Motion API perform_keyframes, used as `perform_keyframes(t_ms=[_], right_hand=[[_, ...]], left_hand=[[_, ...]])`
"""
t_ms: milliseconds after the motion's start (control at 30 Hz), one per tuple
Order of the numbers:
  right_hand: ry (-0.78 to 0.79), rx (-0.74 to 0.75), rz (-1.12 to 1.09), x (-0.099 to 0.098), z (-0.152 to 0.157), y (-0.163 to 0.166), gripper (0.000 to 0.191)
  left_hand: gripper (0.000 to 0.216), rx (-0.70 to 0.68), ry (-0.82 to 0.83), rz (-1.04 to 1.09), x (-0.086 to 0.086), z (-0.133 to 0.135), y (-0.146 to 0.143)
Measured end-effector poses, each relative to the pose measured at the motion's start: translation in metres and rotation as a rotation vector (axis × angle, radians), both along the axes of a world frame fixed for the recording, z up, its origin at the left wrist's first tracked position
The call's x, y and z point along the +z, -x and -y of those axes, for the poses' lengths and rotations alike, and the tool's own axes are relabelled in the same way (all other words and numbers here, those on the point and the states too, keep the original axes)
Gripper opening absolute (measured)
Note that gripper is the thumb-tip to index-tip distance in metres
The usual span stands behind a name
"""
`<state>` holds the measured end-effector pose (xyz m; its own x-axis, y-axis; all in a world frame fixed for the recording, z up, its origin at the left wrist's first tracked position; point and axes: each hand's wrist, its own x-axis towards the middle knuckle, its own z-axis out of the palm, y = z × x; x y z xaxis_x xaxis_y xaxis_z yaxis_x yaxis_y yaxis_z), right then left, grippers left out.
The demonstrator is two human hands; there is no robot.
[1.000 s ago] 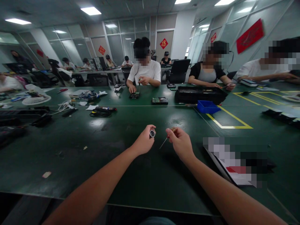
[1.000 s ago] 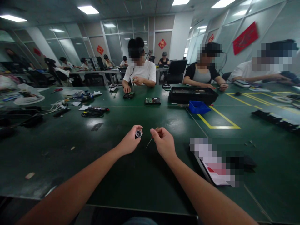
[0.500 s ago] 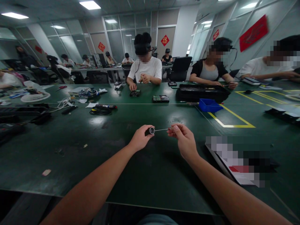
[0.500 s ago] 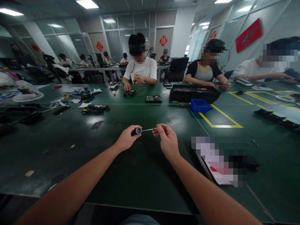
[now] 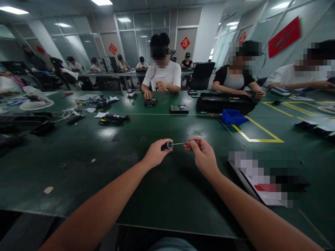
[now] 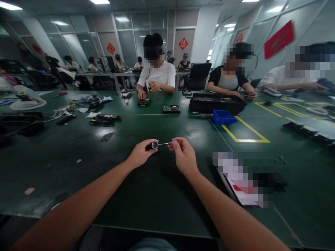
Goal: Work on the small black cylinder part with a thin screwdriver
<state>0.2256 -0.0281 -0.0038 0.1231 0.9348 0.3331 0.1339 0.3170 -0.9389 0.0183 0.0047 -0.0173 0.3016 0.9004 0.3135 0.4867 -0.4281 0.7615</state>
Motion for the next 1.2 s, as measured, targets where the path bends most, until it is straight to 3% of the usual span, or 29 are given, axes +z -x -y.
perform_keyframes(t_ms=[333,733,967,1200], right_hand=[[0.034,-0.17,0.307,0.013,0.008,-0.003,0.042],[-0.105,-0.025,0.282,0.008,0.011,-0.001,0.016],[-0.004,0.003,0.337,0.014,0.012,0.002,0.033],[-0.036,0.029,0.325,0.01,0.013,0.0,0.024]], left_hand=[[0.038,0.0,-0.058,-0.092,0.006,0.003,0.003],[0.037,-0.033,-0.072,-0.167,0.01,0.005,0.003],[0.037,-0.023,-0.1,-0.155,0.005,0.001,0.004],[0.039,-0.019,-0.098,-0.162,0.004,0.001,0.006]])
